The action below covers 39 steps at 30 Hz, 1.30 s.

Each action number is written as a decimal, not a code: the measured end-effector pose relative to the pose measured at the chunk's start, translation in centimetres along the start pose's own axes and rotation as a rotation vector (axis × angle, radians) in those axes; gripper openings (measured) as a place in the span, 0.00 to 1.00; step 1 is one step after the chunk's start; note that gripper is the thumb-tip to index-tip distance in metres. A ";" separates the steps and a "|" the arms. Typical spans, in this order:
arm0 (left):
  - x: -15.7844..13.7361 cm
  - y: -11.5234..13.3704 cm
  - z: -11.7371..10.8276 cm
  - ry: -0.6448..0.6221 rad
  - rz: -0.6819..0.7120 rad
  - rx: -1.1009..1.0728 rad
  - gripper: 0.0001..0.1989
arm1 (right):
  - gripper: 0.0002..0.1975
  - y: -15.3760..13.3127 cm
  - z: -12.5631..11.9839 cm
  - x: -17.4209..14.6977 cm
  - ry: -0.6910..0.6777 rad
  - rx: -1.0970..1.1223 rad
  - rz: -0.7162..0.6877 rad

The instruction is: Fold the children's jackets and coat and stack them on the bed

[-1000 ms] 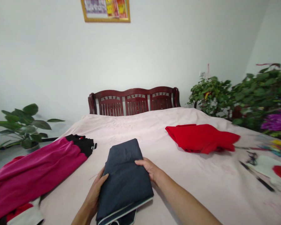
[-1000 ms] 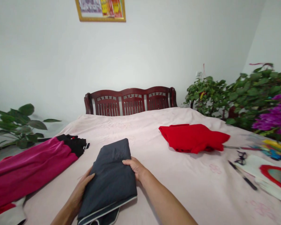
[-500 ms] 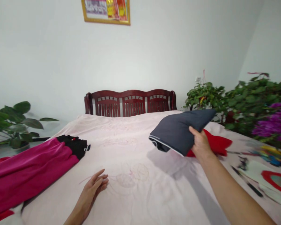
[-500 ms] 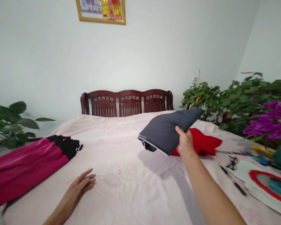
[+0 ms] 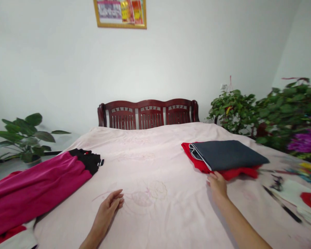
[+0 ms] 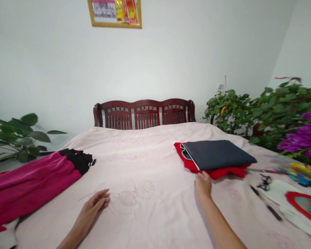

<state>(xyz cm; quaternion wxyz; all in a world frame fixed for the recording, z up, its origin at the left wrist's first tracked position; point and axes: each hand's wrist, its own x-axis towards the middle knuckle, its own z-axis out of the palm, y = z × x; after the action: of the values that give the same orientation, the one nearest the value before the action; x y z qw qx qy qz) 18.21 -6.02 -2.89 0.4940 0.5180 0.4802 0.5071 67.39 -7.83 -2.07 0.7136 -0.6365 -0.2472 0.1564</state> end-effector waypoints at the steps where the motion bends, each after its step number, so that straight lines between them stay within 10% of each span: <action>1: 0.0 -0.1 0.1 0.003 0.046 0.073 0.26 | 0.21 0.6 0.7 -1.3 -0.043 -0.039 0.013; 6: 0.1 -1.5 -0.4 0.078 0.359 0.584 0.17 | 0.20 1.5 3.8 -7.8 -0.378 -0.649 -0.331; 12: 0.0 -2.2 -0.6 0.089 0.416 1.119 0.22 | 0.24 0.7 5.1 -11.1 -0.535 -1.273 -0.666; 33: -1.1 -2.0 -0.8 0.000 0.427 1.145 0.22 | 0.24 0.8 4.4 -9.8 -0.504 -1.201 -0.716; 39: -0.4 -2.1 -1.8 0.164 0.417 1.095 0.24 | 0.23 0.7 4.3 -9.4 -0.488 -1.141 -0.679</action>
<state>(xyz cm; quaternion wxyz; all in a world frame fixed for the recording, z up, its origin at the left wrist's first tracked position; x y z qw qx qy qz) 16.40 -6.28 -4.98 0.0058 0.7400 0.5967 0.3102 57.29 -9.22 -3.92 0.2024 -0.7455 -0.6285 -0.0904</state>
